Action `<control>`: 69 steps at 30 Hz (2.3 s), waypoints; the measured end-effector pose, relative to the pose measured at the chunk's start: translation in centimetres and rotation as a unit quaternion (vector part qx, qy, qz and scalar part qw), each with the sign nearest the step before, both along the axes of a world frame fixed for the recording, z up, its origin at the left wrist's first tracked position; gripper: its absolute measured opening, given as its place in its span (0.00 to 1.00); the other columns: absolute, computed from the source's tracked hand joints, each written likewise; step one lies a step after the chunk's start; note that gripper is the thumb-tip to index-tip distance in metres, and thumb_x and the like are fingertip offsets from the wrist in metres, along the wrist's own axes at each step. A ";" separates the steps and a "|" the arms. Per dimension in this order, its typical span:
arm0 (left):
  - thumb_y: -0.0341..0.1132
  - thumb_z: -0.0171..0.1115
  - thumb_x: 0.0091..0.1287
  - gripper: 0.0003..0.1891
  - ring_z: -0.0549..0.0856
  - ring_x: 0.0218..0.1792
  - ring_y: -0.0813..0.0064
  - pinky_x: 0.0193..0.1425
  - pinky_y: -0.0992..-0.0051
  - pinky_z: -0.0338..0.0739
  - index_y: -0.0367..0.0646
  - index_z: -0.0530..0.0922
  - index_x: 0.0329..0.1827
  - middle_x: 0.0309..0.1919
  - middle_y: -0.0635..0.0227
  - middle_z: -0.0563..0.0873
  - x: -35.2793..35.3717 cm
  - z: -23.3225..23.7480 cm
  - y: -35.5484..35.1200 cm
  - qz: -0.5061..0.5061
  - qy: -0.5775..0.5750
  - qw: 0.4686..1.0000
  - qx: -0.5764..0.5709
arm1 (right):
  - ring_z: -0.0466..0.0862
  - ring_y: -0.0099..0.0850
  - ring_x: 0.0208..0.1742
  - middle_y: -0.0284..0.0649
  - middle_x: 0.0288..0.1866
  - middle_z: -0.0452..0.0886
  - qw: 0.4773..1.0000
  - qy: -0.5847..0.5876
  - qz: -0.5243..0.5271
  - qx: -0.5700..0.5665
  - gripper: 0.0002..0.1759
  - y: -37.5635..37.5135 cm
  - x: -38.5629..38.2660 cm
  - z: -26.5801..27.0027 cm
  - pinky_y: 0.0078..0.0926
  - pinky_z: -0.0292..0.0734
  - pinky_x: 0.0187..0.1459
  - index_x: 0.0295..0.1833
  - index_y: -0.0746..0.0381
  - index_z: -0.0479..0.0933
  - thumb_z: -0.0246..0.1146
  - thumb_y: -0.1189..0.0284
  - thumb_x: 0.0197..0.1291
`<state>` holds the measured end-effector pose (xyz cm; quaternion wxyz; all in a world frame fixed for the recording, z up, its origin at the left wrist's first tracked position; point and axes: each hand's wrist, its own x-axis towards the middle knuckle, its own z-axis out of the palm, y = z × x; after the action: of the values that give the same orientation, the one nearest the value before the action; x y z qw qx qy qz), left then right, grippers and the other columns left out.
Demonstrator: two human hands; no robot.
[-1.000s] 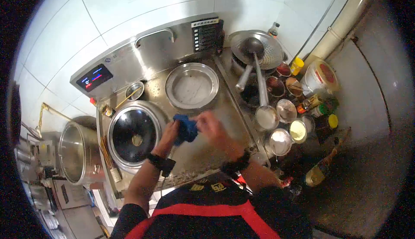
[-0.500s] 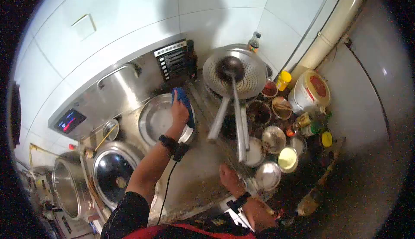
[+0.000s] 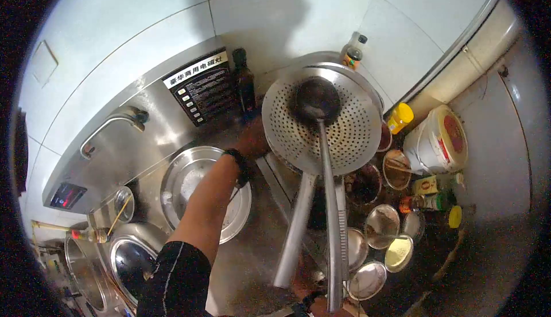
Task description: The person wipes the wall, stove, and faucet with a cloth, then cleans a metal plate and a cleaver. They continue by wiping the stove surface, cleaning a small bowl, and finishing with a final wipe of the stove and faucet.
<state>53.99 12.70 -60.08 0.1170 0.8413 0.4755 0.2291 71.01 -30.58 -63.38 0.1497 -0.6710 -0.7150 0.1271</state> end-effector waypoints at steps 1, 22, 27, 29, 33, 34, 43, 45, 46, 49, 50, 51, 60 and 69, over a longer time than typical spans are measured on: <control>0.44 0.55 0.62 0.31 0.71 0.65 0.48 0.71 0.55 0.62 0.35 0.66 0.67 0.66 0.42 0.69 0.2 -0.4 0.8 -0.024 0.010 1.000 -0.003 | 0.76 0.49 0.47 0.49 0.41 0.75 0.999 0.037 0.002 0.023 0.07 0.0 -0.2 0.0 0.46 0.71 0.53 0.42 0.61 0.70 0.59 0.71 0.62; 0.37 0.52 0.62 0.31 0.67 0.67 0.50 0.72 0.57 0.61 0.33 0.65 0.69 0.67 0.46 0.68 1.1 -0.4 1.3 -0.096 0.003 0.993 -0.064 | 0.74 0.50 0.44 0.49 0.43 0.74 0.994 0.048 -0.033 0.097 0.11 0.4 -1.0 0.7 0.47 0.70 0.45 0.43 0.62 0.71 0.62 0.76 0.54; 0.37 0.52 0.63 0.28 0.70 0.65 0.52 0.71 0.62 0.64 0.39 0.67 0.67 0.64 0.49 0.72 2.2 7.1 4.6 -0.147 -0.039 0.981 -0.124 | 0.75 0.50 0.44 0.49 0.43 0.75 0.996 0.031 -0.038 0.078 0.11 1.1 -1.3 1.0 0.47 0.70 0.45 0.43 0.61 0.72 0.63 0.75 0.54; 0.37 0.53 0.62 0.26 0.72 0.63 0.52 0.68 0.62 0.66 0.38 0.68 0.65 0.61 0.49 0.74 4.3 5.4 8.1 -0.139 -0.053 0.986 -0.080 | 0.75 0.50 0.44 0.48 0.43 0.75 0.996 0.024 -0.041 0.070 0.12 1.4 -1.4 1.3 0.47 0.71 0.45 0.43 0.61 0.72 0.63 0.74 0.54; 0.38 0.55 0.62 0.23 0.74 0.59 0.50 0.64 0.60 0.70 0.37 0.72 0.59 0.55 0.48 0.77 9.1 -1.4 15.4 -0.109 -0.097 0.988 0.048 | 0.76 0.49 0.45 0.48 0.43 0.76 0.997 0.022 -0.048 0.049 0.12 2.3 -1.4 1.8 0.48 0.72 0.45 0.43 0.61 0.73 0.64 0.73 0.54; 0.39 0.55 0.62 0.22 0.75 0.58 0.50 0.62 0.59 0.71 0.37 0.72 0.58 0.53 0.48 0.78 9.7 -2.0 16.1 -0.107 -0.118 0.985 0.067 | 0.76 0.49 0.45 0.47 0.43 0.76 0.997 0.021 -0.048 0.048 0.12 2.4 -1.3 1.9 0.48 0.72 0.45 0.43 0.60 0.73 0.64 0.73 0.54; 0.34 0.55 0.61 0.17 0.78 0.52 0.52 0.70 0.59 0.63 0.31 0.78 0.48 0.45 0.47 0.81 6.4 -1.3 12.5 -0.065 0.037 0.979 0.190 | 0.77 0.48 0.46 0.46 0.42 0.78 0.994 0.017 -0.027 0.101 0.13 0.6 -0.7 1.8 0.49 0.74 0.45 0.44 0.59 0.74 0.66 0.70 0.53; 0.33 0.53 0.61 0.18 0.80 0.50 0.54 0.73 0.58 0.58 0.29 0.77 0.50 0.42 0.47 0.82 4.4 -1.3 9.7 -0.009 0.229 0.959 0.165 | 0.76 0.49 0.37 0.44 0.34 0.77 0.997 0.049 -0.030 0.050 0.09 0.6 -0.4 1.7 0.47 0.72 0.38 0.38 0.58 0.73 0.65 0.71 0.52; 0.33 0.53 0.61 0.18 0.80 0.50 0.54 0.73 0.58 0.58 0.29 0.77 0.50 0.42 0.47 0.82 3.9 -1.1 8.1 -0.012 0.238 0.957 0.165 | 0.76 0.49 0.37 0.44 0.34 0.77 0.997 0.058 -0.032 0.050 0.09 0.2 -0.3 1.2 0.47 0.72 0.38 0.38 0.58 0.73 0.65 0.71 0.52; 0.32 0.53 0.60 0.19 0.81 0.47 0.52 0.72 0.59 0.60 0.27 0.77 0.51 0.39 0.47 0.83 2.7 -0.9 5.8 -0.017 0.238 0.950 0.203 | 0.75 0.49 0.42 0.46 0.39 0.76 0.996 0.077 0.009 0.053 0.13 0.1 -0.1 0.6 0.48 0.70 0.42 0.43 0.61 0.72 0.64 0.72 0.52; 0.31 0.53 0.60 0.19 0.81 0.47 0.53 0.71 0.60 0.61 0.28 0.76 0.52 0.40 0.48 0.83 2.6 -1.7 5.8 -0.035 0.229 0.958 0.170 | 0.75 0.49 0.42 0.46 0.39 0.76 0.997 0.065 -0.017 0.045 0.11 0.2 -0.3 1.2 0.47 0.70 0.42 0.41 0.61 0.72 0.64 0.72 0.53; 0.31 0.52 0.60 0.20 0.80 0.47 0.53 0.70 0.60 0.63 0.29 0.76 0.53 0.40 0.50 0.82 2.3 -1.4 5.1 -0.052 0.219 0.965 0.135 | 0.75 0.48 0.42 0.46 0.39 0.76 0.997 0.052 -0.042 0.035 0.10 0.4 -0.4 1.7 0.47 0.70 0.41 0.40 0.61 0.72 0.63 0.71 0.54; 0.34 0.57 0.61 0.20 0.77 0.53 0.53 0.56 0.57 0.73 0.34 0.75 0.55 0.43 0.52 0.80 0.4 -0.8 -5.3 -0.046 0.128 0.988 0.067 | 0.73 0.49 0.43 0.47 0.42 0.74 0.993 -0.054 0.028 0.103 0.11 -0.1 0.0 1.2 0.48 0.67 0.46 0.42 0.59 0.70 0.63 0.71 0.55; 0.36 0.55 0.64 0.14 0.81 0.43 0.49 0.46 0.53 0.77 0.36 0.76 0.48 0.42 0.50 0.80 -0.4 2.7 -8.4 0.084 -0.065 0.993 -0.057 | 0.73 0.49 0.45 0.46 0.42 0.73 0.995 0.028 -0.007 0.091 0.13 0.0 0.1 0.3 0.48 0.68 0.47 0.45 0.59 0.69 0.63 0.73 0.55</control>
<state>53.57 4.27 -57.33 0.1757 0.7740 0.5478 0.2644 71.08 -30.62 -63.08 0.2314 -0.6557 -0.7143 0.0791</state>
